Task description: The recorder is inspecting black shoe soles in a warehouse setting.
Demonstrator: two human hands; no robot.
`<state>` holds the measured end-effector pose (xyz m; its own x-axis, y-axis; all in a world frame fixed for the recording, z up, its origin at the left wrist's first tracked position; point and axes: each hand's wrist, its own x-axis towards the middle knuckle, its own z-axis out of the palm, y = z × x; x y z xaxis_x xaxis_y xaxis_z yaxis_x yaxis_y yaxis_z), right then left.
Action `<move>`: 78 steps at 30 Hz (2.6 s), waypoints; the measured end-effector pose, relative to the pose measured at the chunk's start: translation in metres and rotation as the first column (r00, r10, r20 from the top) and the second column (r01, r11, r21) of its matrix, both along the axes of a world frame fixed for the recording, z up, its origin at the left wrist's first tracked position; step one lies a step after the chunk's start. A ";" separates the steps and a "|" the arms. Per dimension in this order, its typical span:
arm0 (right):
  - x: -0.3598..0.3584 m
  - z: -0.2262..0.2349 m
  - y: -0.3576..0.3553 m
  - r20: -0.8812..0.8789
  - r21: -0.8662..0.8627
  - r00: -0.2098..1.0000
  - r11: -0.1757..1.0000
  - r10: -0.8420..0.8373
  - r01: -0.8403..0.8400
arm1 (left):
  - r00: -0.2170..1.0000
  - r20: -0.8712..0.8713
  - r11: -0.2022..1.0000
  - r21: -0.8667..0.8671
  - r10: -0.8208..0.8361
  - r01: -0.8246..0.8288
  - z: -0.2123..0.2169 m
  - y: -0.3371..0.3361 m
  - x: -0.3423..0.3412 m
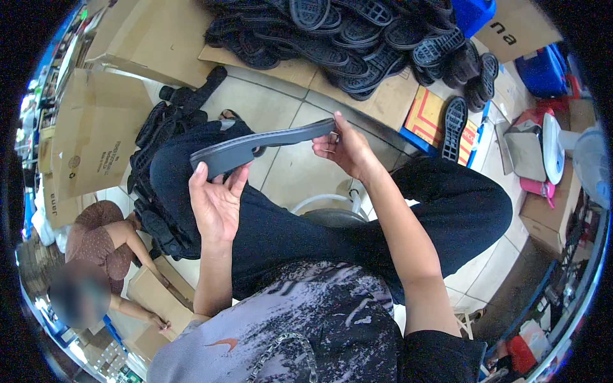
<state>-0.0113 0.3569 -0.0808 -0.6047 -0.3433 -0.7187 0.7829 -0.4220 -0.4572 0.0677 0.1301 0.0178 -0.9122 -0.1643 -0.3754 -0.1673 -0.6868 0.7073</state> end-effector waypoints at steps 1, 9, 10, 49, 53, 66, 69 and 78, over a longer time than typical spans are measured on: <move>0.002 0.008 0.000 -0.046 0.003 0.999 1.000 -0.023 0.023 | 1.000 -0.010 1.000 0.010 0.008 -0.008 -0.003 0.002 0.001; 0.061 0.041 0.031 -0.067 0.235 0.998 0.972 0.016 0.000 | 0.680 0.001 0.417 -0.790 -0.733 0.450 -0.003 0.071 0.026; 0.064 0.039 0.047 -0.031 0.186 0.999 0.982 -0.016 0.022 | 0.607 0.045 0.301 -0.838 -0.794 0.455 0.000 0.074 0.025; -0.003 -0.116 0.182 0.192 0.911 0.981 -0.373 0.011 -0.174 | 0.602 0.760 0.646 -0.590 0.243 0.484 -0.312 -0.156 0.224; -0.008 -0.131 0.187 0.159 0.942 0.985 -0.287 -0.072 -0.173 | 0.593 0.756 0.643 -0.604 0.276 0.471 -0.312 -0.156 0.233; 0.012 -0.142 0.284 0.212 0.907 0.923 -0.286 -0.320 -0.307 | 0.559 0.766 0.650 -0.605 0.318 0.459 -0.329 -0.154 0.252; 0.022 -0.177 0.329 0.257 0.962 0.946 -0.040 -0.199 -0.270 | 0.566 0.762 0.623 -0.616 0.315 0.482 -0.344 -0.157 0.258; 0.015 -0.183 0.334 0.022 0.862 0.966 0.494 -0.258 0.112 | 0.464 0.620 0.449 -0.782 0.633 0.432 -0.382 -0.151 0.256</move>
<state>0.0033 0.6906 -0.2638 -0.4552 0.5831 -0.6729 0.8155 -0.0304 -0.5780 0.3232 -0.0209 -0.3644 -0.2045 -0.8877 -0.4126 -0.9213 0.0321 0.3876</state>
